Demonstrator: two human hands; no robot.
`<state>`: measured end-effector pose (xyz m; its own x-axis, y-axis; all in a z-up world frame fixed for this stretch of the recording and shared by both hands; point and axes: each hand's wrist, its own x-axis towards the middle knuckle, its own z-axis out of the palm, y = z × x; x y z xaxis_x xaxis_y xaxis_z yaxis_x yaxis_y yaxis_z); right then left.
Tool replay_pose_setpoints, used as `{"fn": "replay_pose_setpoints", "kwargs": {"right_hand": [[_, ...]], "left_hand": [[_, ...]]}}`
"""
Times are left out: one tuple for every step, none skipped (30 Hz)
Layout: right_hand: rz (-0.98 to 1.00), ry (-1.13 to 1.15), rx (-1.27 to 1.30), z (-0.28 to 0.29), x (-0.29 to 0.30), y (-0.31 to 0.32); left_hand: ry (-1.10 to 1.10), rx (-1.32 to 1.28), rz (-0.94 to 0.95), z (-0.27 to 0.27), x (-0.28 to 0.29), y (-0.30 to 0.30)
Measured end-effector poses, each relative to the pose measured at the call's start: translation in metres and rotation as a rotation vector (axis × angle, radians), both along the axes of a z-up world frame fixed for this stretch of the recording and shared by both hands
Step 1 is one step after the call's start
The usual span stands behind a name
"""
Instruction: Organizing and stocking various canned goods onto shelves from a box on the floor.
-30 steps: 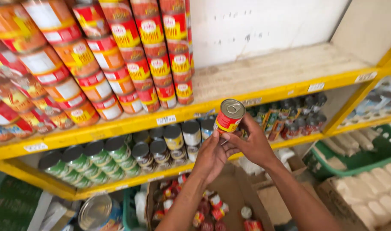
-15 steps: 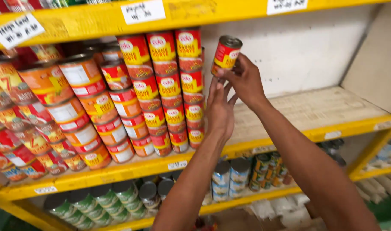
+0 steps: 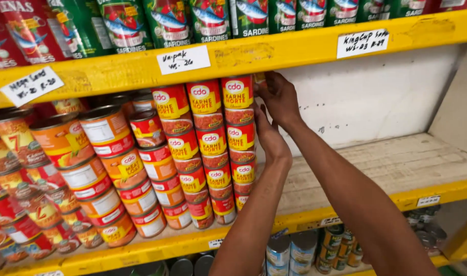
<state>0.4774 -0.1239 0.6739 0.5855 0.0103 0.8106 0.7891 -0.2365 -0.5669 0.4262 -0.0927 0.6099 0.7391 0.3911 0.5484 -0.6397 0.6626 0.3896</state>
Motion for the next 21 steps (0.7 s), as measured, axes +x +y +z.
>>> {"fn": "replay_pose_setpoints", "kwargs": {"right_hand": [[0.121, -0.040, 0.065, -0.005, 0.008, -0.001], [0.243, -0.080, 0.129, -0.011, 0.016, -0.002], [0.240, -0.090, 0.133, -0.008, 0.014, 0.001], [0.218, -0.066, 0.117, -0.006, 0.010, 0.003], [0.200, -0.039, 0.100, -0.005, 0.007, 0.007], [0.201, -0.045, 0.103, -0.003, 0.009, 0.007], [0.110, -0.010, 0.044, -0.002, 0.011, 0.009], [0.018, 0.025, -0.015, -0.001, 0.013, 0.010], [0.021, 0.020, -0.014, 0.000, 0.018, 0.013], [-0.071, -0.008, -0.079, 0.001, 0.024, 0.015], [-0.166, -0.037, -0.145, 0.003, 0.029, 0.016], [-0.166, -0.042, -0.142, 0.006, 0.029, 0.019], [-0.223, -0.021, -0.173, 0.009, 0.028, 0.020], [-0.280, 0.001, -0.203, 0.011, 0.027, 0.022], [-0.285, -0.001, -0.201, 0.013, 0.023, 0.022], [-0.275, 0.045, -0.202, 0.014, 0.019, 0.023], [-0.264, 0.093, -0.209, 0.015, 0.014, 0.023], [-0.267, 0.093, -0.212, 0.013, 0.014, 0.022], [-0.309, 0.161, -0.290, 0.011, 0.013, 0.023], [-0.351, 0.230, -0.368, 0.010, 0.012, 0.023], [-0.357, 0.231, -0.363, 0.001, 0.015, 0.019]], "left_hand": [[0.017, 0.016, 0.015, 0.003, -0.003, 0.000], [0.033, 0.032, 0.031, 0.006, -0.006, 0.000], [0.024, 0.036, 0.028, 0.004, -0.002, 0.001], [0.070, 0.036, 0.047, 0.003, 0.002, 0.001], [0.119, 0.034, 0.069, 0.001, 0.006, 0.002], [0.113, 0.038, 0.071, 0.001, 0.007, 0.002], [0.129, 0.011, 0.063, 0.000, 0.008, 0.003], [0.145, -0.015, 0.056, -0.001, 0.009, 0.004], [0.140, -0.013, 0.060, -0.005, 0.016, 0.006], [0.136, -0.020, 0.042, -0.010, 0.022, 0.007], [0.132, -0.028, 0.023, -0.014, 0.028, 0.008], [0.127, -0.026, 0.024, -0.020, 0.038, 0.008], [0.178, -0.014, 0.066, -0.026, 0.047, 0.009], [0.229, -0.002, 0.108, -0.032, 0.055, 0.009], [0.227, 0.000, 0.104, -0.027, 0.049, 0.011], [0.247, 0.007, 0.101, -0.022, 0.041, 0.012], [0.269, 0.008, 0.099, -0.019, 0.033, 0.013], [0.269, 0.005, 0.095, -0.025, 0.037, 0.012], [0.305, 0.004, 0.097, -0.030, 0.040, 0.012], [0.340, 0.004, 0.098, -0.035, 0.043, 0.011], [0.340, 0.009, 0.093, -0.036, 0.032, 0.009]]}}
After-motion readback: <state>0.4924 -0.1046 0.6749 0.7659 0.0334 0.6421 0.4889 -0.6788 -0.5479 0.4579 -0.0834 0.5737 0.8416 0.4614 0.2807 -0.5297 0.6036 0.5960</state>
